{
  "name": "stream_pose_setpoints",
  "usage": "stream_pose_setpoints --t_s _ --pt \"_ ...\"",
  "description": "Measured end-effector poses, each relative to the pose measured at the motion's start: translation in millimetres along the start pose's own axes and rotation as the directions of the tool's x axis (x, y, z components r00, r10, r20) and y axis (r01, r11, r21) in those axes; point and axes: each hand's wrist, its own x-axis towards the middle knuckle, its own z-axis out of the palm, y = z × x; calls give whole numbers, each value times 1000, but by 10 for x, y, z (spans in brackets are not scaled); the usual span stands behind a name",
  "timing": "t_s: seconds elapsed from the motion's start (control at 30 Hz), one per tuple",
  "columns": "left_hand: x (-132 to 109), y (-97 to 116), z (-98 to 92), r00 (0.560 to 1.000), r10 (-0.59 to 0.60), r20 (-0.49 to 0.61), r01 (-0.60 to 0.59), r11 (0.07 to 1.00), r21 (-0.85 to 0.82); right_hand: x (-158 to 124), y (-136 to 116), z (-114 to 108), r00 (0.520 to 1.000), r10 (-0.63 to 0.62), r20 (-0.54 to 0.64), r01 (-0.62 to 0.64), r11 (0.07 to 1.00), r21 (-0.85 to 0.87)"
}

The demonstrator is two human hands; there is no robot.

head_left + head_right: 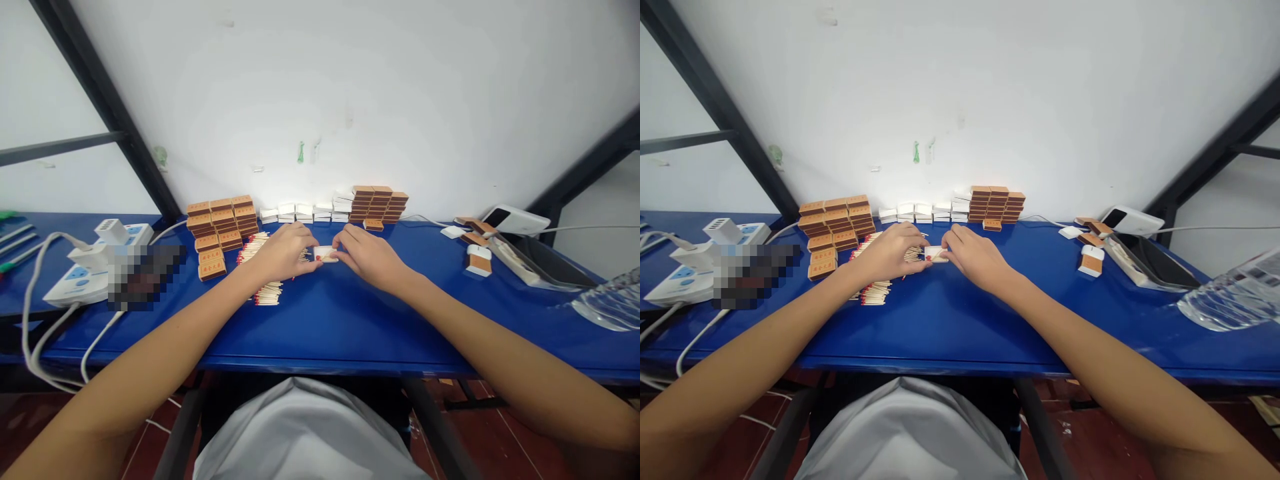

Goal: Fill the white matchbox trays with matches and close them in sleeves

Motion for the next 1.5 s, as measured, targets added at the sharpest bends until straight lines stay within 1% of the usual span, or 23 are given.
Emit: stream_pose_setpoints --t_s 0.27,0.53,0.73,1.07,1.17,1.23,1.3,1.37,1.5 --pt "-9 36 -8 1000 15 6 -15 1000 -4 -11 6 7 997 -48 57 45 998 45" --pt "-5 63 -15 999 54 -7 -54 998 -15 -7 8 41 991 -56 119 43 993 112" --pt "2 54 -23 997 71 -20 -71 997 -13 -4 -24 8 988 -59 140 44 993 110" --pt "2 23 -11 997 73 -18 -73 997 29 1 -12 -25 995 -47 85 38 994 98" --pt "6 -30 -49 998 66 -19 -65 997 48 1 -28 -68 997 -34 74 28 996 81" --pt "6 -101 -82 999 35 -36 -33 997 68 1 -64 -97 997 -40 67 34 996 86" --pt "3 -181 -111 997 -19 -70 25 996 90 4 -129 -99 995 -66 72 59 994 94" --pt "-2 -243 -129 994 -63 -92 72 992 104 14 -220 -55 989 -119 93 111 990 89" --pt "-4 -264 -131 993 -81 -91 92 987 130 60 -404 131 955 -255 149 256 967 16"
